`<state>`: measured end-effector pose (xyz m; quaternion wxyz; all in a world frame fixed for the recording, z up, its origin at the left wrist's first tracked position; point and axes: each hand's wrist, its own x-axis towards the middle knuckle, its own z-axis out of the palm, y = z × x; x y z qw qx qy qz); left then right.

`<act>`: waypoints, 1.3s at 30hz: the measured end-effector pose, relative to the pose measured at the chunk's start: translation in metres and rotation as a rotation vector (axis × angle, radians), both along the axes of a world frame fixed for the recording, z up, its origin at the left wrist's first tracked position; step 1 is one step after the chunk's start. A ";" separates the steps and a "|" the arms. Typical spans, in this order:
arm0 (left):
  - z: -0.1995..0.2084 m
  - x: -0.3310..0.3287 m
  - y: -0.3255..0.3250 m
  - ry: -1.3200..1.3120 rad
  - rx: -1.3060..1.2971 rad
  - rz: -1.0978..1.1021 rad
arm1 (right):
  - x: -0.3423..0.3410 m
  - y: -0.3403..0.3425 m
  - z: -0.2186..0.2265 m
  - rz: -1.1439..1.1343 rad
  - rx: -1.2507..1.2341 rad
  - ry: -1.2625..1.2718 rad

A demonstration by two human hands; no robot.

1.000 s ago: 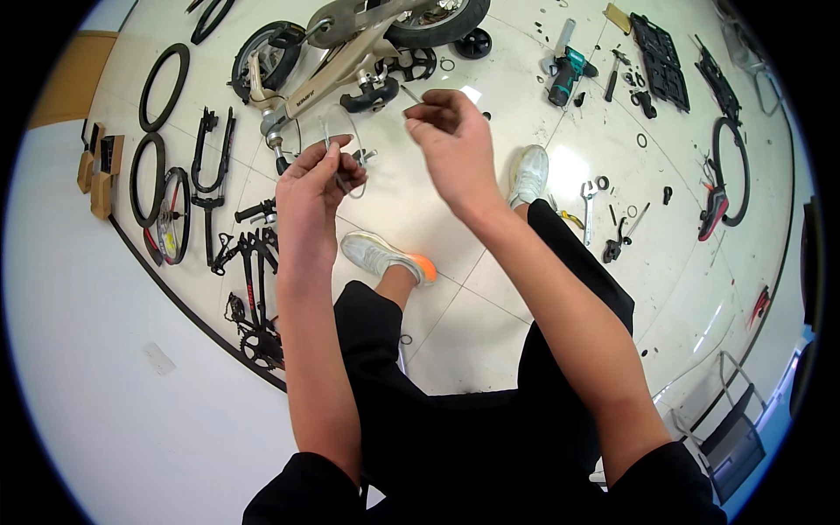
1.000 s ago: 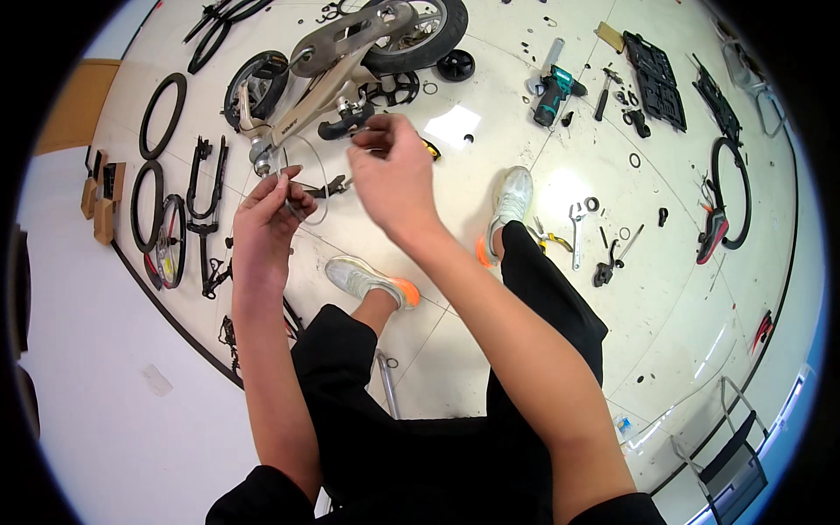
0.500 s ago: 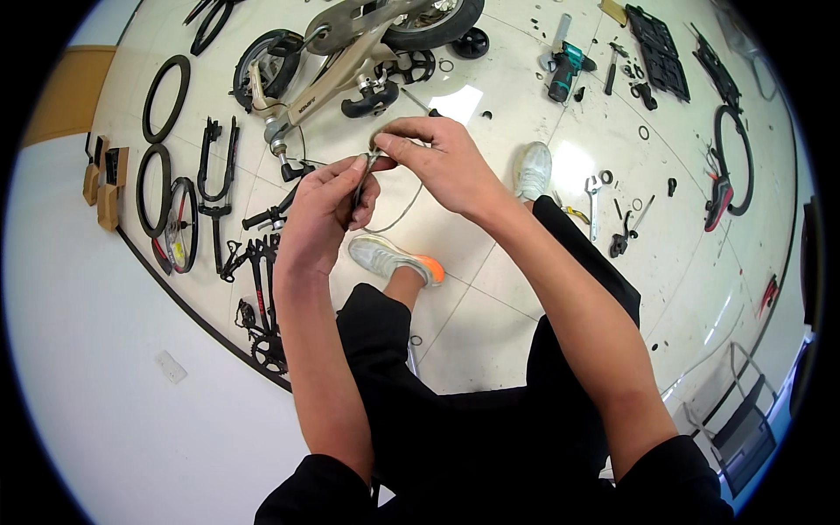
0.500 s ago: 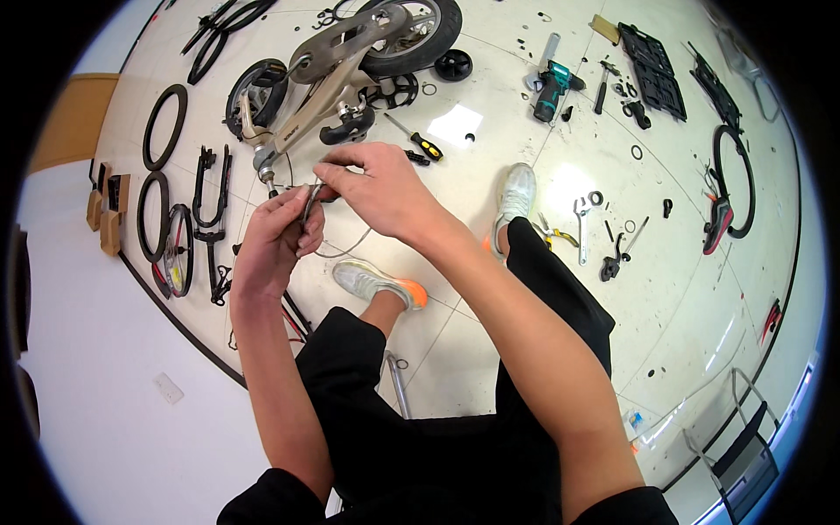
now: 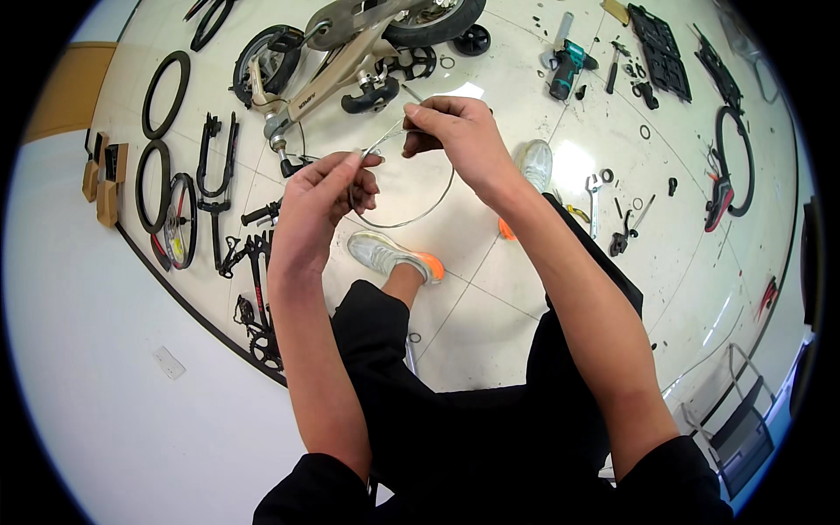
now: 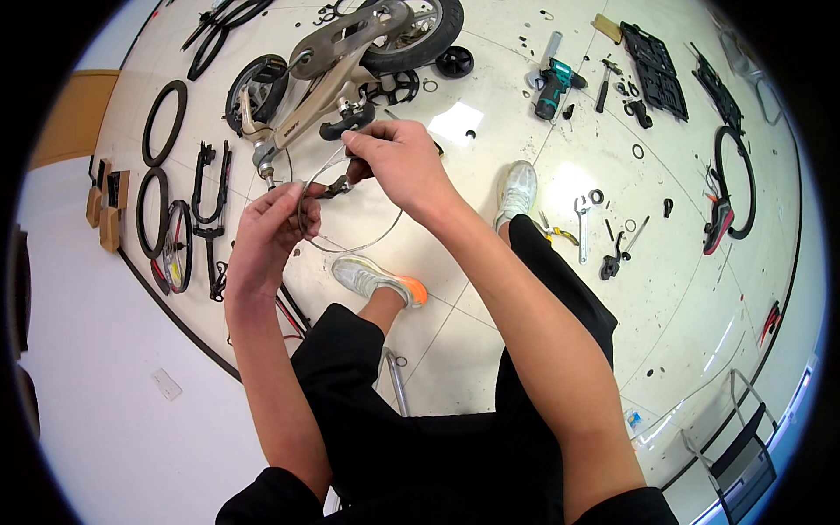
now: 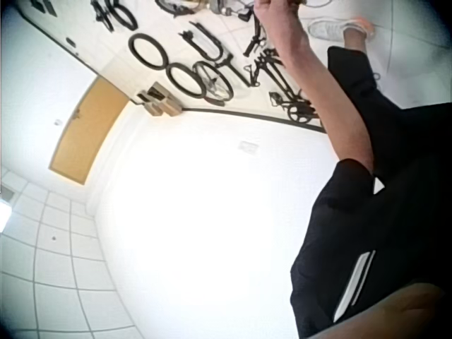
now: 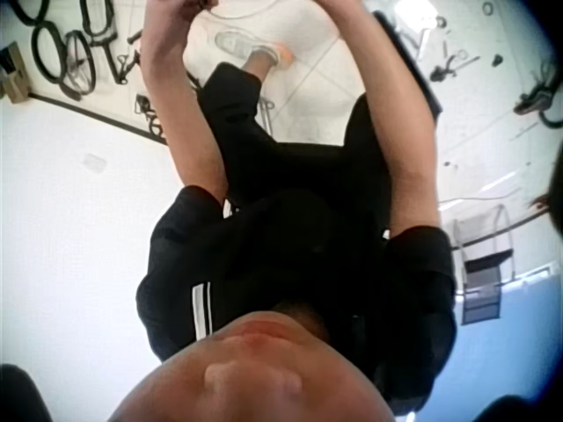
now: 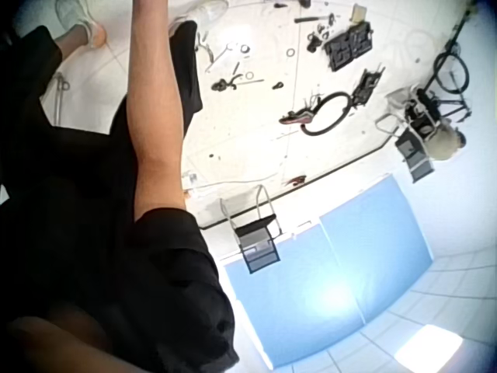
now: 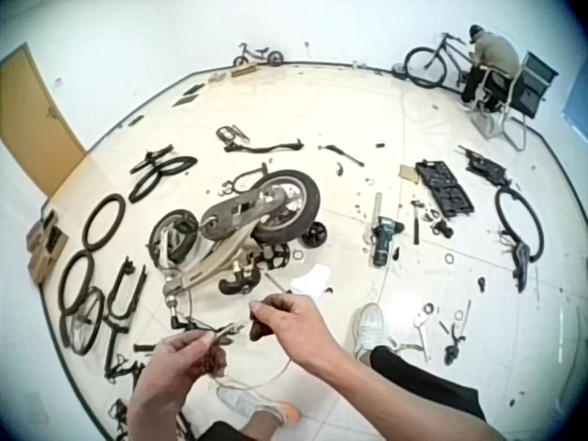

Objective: The person assembles a bicycle by attaching the seat post to the frame using a screwdriver and then preparing a cable by stripping its end. The workspace is cluttered with various bicycle parts and tools.

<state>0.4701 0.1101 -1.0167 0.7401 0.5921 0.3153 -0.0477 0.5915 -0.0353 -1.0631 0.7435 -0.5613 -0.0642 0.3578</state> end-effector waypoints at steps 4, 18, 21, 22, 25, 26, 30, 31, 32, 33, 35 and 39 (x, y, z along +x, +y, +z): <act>0.001 0.003 -0.002 0.050 0.049 0.055 | 0.002 -0.001 0.003 0.038 0.012 0.058; -0.011 -0.001 0.005 -0.055 0.096 0.128 | -0.006 0.006 0.004 0.062 -0.071 0.081; -0.014 0.001 0.004 -0.009 0.076 0.195 | -0.010 0.009 -0.012 -0.039 -0.167 -0.236; -0.015 0.001 0.004 0.012 0.064 0.223 | -0.012 0.009 -0.015 -0.070 -0.258 -0.449; -0.017 -0.001 0.004 0.062 0.043 0.308 | -0.021 0.013 -0.012 -0.118 -0.338 -0.804; -0.017 -0.001 0.003 0.067 0.043 0.336 | -0.025 0.013 -0.011 -0.127 -0.332 -0.874; -0.023 -0.004 0.006 0.066 0.019 0.417 | -0.037 0.014 -0.014 -0.152 -0.256 -1.187; -0.023 -0.005 0.006 0.067 0.016 0.421 | -0.039 0.015 -0.015 -0.161 -0.214 -1.261; -0.022 -0.004 0.005 0.067 0.010 0.424 | -0.040 0.015 -0.016 -0.151 -0.211 -1.316; -0.021 -0.004 0.004 0.067 0.005 0.427 | -0.041 0.016 -0.018 -0.140 -0.207 -1.370; -0.019 -0.003 0.002 0.080 0.011 0.398 | -0.042 0.018 -0.021 -0.135 -0.205 -1.431; -0.019 -0.003 0.000 0.072 0.001 0.386 | -0.042 0.020 -0.026 -0.124 -0.204 -1.389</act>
